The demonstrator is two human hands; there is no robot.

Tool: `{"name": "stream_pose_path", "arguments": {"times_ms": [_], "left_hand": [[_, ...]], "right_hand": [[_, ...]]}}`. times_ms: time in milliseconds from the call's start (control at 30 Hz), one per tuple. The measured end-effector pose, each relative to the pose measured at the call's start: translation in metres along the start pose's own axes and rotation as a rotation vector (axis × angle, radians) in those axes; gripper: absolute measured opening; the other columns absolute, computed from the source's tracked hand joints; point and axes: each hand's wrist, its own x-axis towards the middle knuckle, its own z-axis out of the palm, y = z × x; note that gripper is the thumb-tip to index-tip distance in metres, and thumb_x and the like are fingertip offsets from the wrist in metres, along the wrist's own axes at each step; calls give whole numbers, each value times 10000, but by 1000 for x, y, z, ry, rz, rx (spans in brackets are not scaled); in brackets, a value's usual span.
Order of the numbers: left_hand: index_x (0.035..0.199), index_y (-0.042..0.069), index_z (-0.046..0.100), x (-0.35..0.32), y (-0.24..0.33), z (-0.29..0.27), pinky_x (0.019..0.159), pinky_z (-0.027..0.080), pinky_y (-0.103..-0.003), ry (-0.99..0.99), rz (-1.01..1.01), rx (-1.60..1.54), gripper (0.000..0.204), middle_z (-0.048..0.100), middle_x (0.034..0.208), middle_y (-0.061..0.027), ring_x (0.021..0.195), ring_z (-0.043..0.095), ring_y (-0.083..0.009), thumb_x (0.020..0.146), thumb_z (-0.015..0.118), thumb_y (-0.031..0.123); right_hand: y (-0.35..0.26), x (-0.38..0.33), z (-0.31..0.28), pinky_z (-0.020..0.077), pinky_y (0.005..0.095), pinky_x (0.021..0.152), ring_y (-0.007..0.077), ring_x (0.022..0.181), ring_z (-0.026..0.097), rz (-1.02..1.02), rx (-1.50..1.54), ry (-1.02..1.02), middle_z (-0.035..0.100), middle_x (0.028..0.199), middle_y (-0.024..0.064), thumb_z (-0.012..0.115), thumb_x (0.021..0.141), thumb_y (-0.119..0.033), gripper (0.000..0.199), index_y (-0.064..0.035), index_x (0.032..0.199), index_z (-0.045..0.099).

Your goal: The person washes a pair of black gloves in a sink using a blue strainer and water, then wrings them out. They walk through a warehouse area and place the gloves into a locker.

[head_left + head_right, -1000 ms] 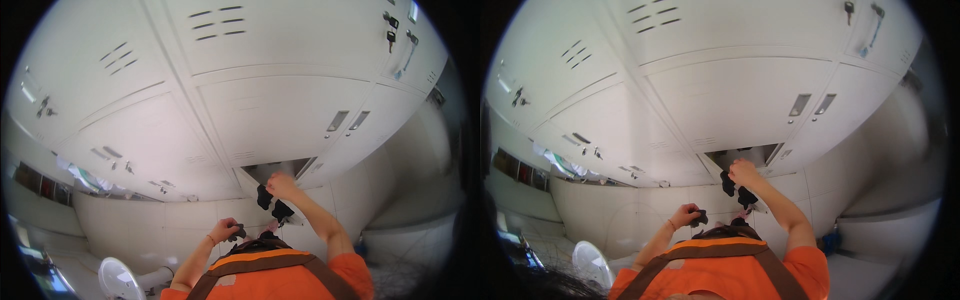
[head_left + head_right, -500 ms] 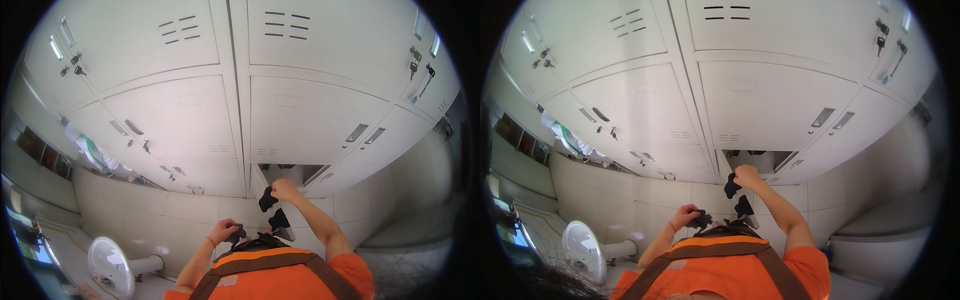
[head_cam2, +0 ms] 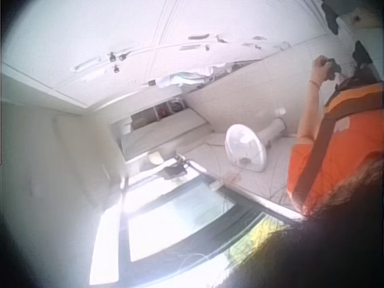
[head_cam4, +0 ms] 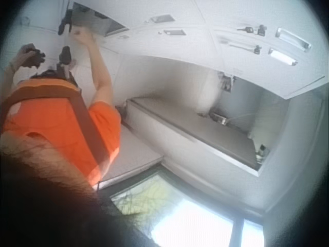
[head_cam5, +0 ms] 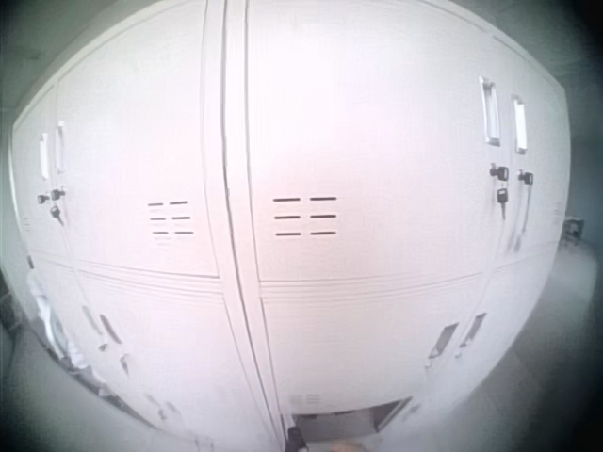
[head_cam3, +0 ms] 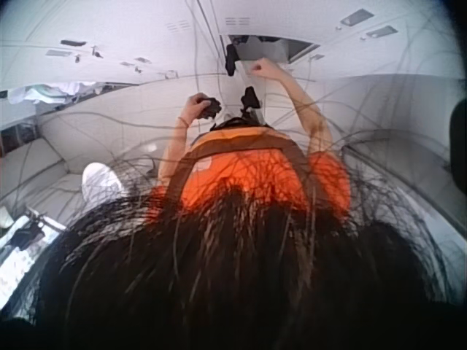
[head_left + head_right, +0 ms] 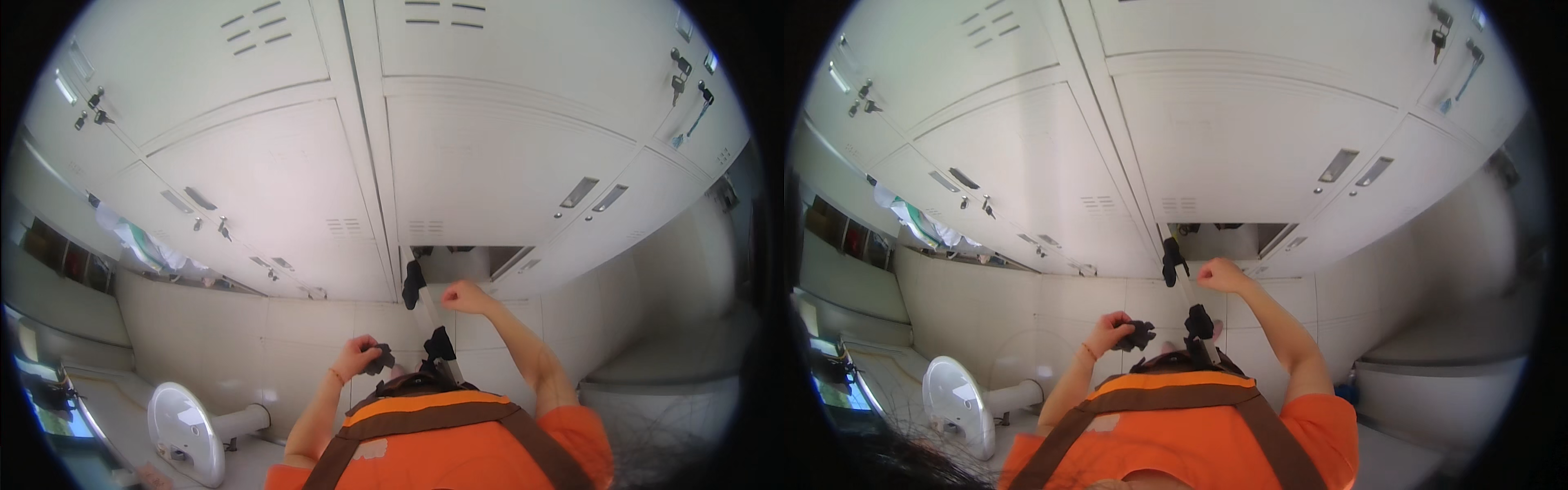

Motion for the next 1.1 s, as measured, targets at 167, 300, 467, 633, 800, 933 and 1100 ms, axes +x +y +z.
{"name": "stream_pose_path", "arguments": {"times_ms": [167, 300, 467, 633, 800, 933, 1100], "left_hand": [[855, 19, 587, 8, 1, -6, 615, 479, -228, 11, 181, 118, 111, 614, 741, -21, 675, 561, -80, 813, 628, 113], [856, 23, 583, 5, 18, -5, 634, 476, -225, -25, 210, 142, 101, 612, 743, -18, 688, 561, -77, 820, 624, 107], [888, 16, 568, -12, 41, 2, 606, 473, -217, -30, 220, 181, 104, 605, 741, -12, 672, 559, -62, 841, 614, 96], [921, 22, 569, -19, 38, 0, 582, 472, -210, -6, 261, 159, 107, 599, 745, -7, 653, 558, -54, 849, 614, 87], [932, 25, 582, -26, 53, 8, 584, 469, -212, 6, 273, 235, 115, 599, 748, -6, 665, 558, -56, 846, 619, 91], [938, 27, 535, -23, 39, -1, 615, 455, -209, -16, 358, 160, 99, 586, 779, -5, 699, 537, -53, 878, 579, 93], [962, 42, 467, -33, 89, 21, 695, 418, -182, -101, 392, 164, 94, 551, 863, 16, 765, 478, -33, 913, 530, 92]], "right_hand": [[-5, -34, 22, 484, 307, 767, 187, 801, 616, 76, 418, -185, 633, 922, 92, 657, 727, -175, 221, -36, 897, 657], [8, -33, 30, 473, 326, 785, 215, 868, 599, -167, 284, -138, 622, 929, 94, 635, 724, -157, 180, -36, 857, 635], [3, -30, 24, 466, 360, 760, 264, 858, 580, -166, 143, -162, 602, 887, 101, 607, 725, -155, 121, -54, 792, 607], [-35, 0, 11, 462, 382, 690, 288, 807, 568, -317, 66, 196, 576, 875, 78, 609, 740, -146, 87, -67, 759, 577], [-28, 27, 18, 471, 368, 676, 288, 796, 573, -10, -71, 409, 554, 896, 70, 603, 754, -119, 70, -82, 813, 594], [-38, 8, 22, 476, 337, 678, 250, 791, 583, -7, 59, 581, 570, 848, 83, 628, 763, -133, 124, -73, 870, 616], [-74, -24, 19, 459, 270, 685, 119, 806, 566, -26, 728, 82, 626, 868, 29, 620, 846, -175, 187, -50, 983, 637]]}}
